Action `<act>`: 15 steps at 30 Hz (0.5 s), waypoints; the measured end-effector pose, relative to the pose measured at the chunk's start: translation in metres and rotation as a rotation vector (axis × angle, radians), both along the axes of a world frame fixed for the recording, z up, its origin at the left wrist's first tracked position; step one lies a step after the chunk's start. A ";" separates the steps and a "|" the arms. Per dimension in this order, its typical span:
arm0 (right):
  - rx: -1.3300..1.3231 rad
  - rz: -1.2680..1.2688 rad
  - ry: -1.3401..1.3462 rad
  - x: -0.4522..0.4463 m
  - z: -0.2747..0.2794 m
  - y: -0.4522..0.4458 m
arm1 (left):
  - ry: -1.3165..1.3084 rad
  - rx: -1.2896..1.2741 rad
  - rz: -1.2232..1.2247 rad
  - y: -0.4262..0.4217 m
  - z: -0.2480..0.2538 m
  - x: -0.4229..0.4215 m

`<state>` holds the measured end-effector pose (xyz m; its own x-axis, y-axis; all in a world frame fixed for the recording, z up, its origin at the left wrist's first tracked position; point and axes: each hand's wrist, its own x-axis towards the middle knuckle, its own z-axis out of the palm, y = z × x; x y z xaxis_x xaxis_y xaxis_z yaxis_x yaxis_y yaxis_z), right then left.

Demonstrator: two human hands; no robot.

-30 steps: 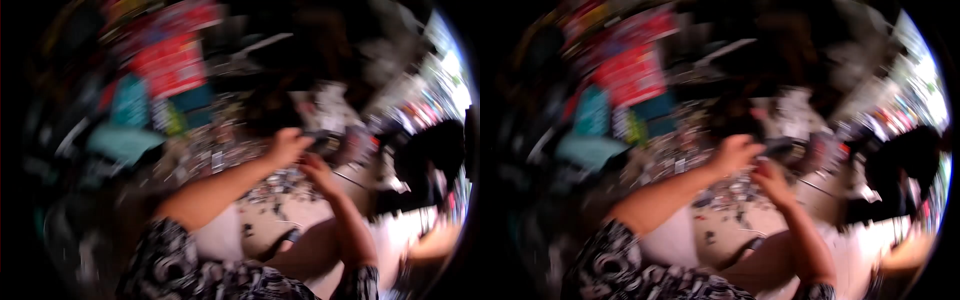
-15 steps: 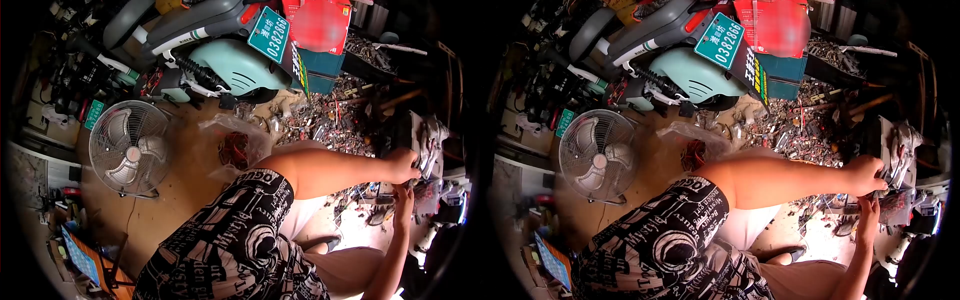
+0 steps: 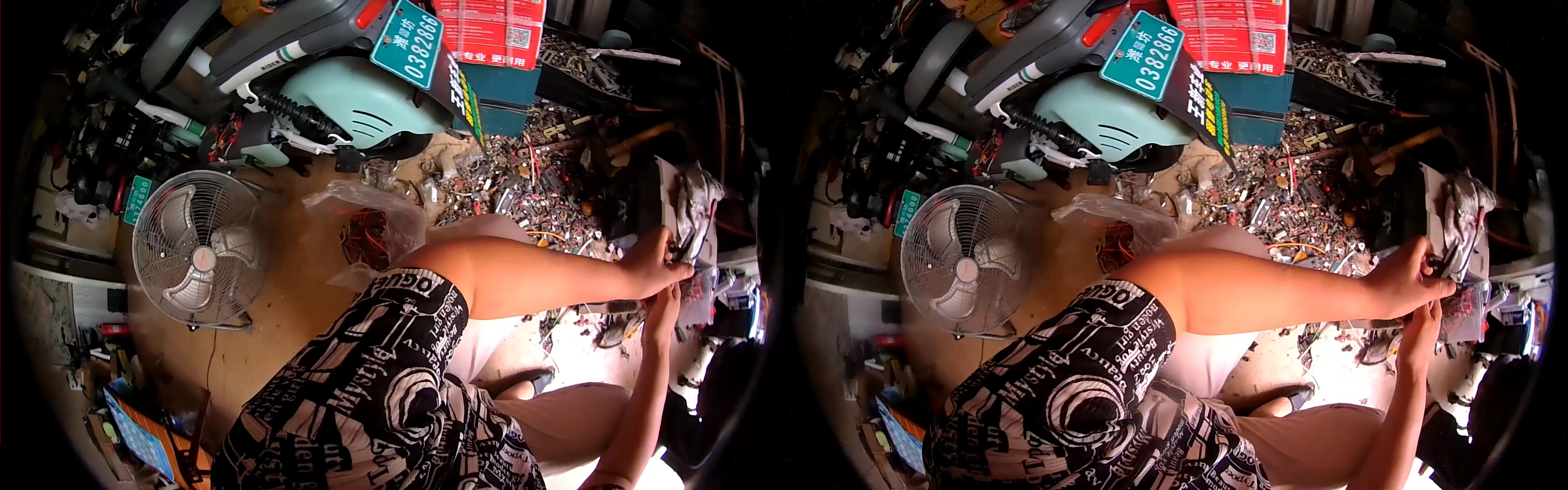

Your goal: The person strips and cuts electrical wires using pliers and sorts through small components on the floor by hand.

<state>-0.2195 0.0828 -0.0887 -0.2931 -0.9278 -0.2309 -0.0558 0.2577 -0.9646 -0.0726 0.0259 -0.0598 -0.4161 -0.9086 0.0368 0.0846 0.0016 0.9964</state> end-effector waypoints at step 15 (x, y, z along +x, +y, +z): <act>-0.162 0.068 0.198 0.038 0.009 -0.017 | 0.024 -0.082 0.253 0.002 -0.008 -0.007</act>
<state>-0.1813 0.0654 -0.0797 -0.2538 -0.9670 -0.0217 -0.2592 0.0897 -0.9616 -0.0796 0.0275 -0.0676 -0.1743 -0.9771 0.1219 0.0952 0.1065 0.9897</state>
